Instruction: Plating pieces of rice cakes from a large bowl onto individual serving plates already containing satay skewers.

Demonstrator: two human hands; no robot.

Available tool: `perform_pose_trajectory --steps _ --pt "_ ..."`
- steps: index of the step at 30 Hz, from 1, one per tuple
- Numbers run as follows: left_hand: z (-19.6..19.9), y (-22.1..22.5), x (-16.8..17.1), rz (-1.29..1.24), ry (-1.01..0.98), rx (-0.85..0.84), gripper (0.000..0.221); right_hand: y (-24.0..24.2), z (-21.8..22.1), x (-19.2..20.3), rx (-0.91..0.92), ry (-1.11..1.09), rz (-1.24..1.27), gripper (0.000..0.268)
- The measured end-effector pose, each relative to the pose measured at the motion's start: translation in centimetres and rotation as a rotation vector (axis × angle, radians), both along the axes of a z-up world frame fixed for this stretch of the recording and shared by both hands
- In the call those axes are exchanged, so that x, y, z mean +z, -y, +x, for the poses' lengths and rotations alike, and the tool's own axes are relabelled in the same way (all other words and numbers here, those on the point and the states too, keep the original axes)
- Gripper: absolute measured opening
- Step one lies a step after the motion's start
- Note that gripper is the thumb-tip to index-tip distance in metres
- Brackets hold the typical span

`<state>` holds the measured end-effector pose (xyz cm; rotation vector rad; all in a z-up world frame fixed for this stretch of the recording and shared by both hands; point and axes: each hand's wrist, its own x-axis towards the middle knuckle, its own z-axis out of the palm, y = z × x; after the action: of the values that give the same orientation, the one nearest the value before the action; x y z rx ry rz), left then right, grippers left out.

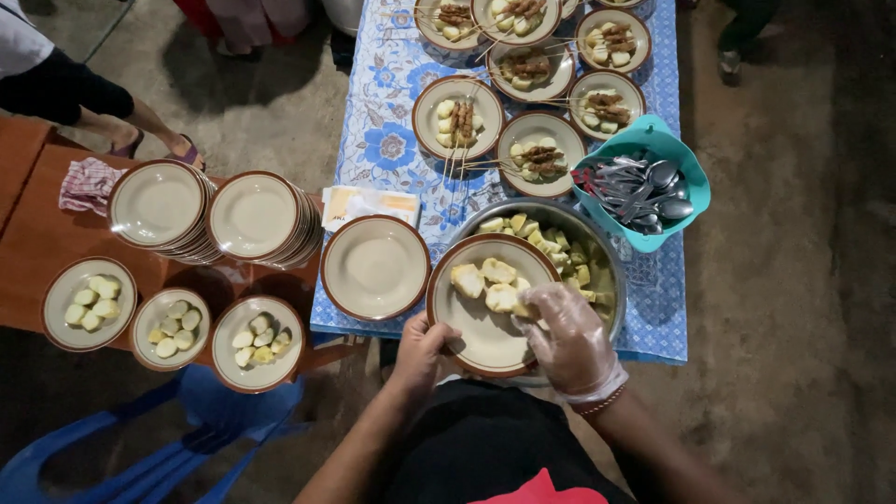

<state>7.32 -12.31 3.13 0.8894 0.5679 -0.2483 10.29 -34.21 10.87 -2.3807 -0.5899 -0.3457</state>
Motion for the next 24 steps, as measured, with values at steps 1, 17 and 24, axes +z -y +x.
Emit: perform_pose_trajectory --steps 1,17,24 --pt "-0.1 0.1 0.0 -0.001 -0.001 -0.001 0.007 -0.5 0.1 0.6 -0.001 -0.001 -0.001 0.027" --pt "-0.5 -0.3 3.6 0.024 0.086 -0.083 0.008 -4.5 0.4 3.2 0.039 0.117 0.013 0.012" --pt "-0.5 -0.7 1.9 0.095 0.174 -0.165 0.008 -3.3 7.0 4.1 0.495 0.171 0.148 0.035"
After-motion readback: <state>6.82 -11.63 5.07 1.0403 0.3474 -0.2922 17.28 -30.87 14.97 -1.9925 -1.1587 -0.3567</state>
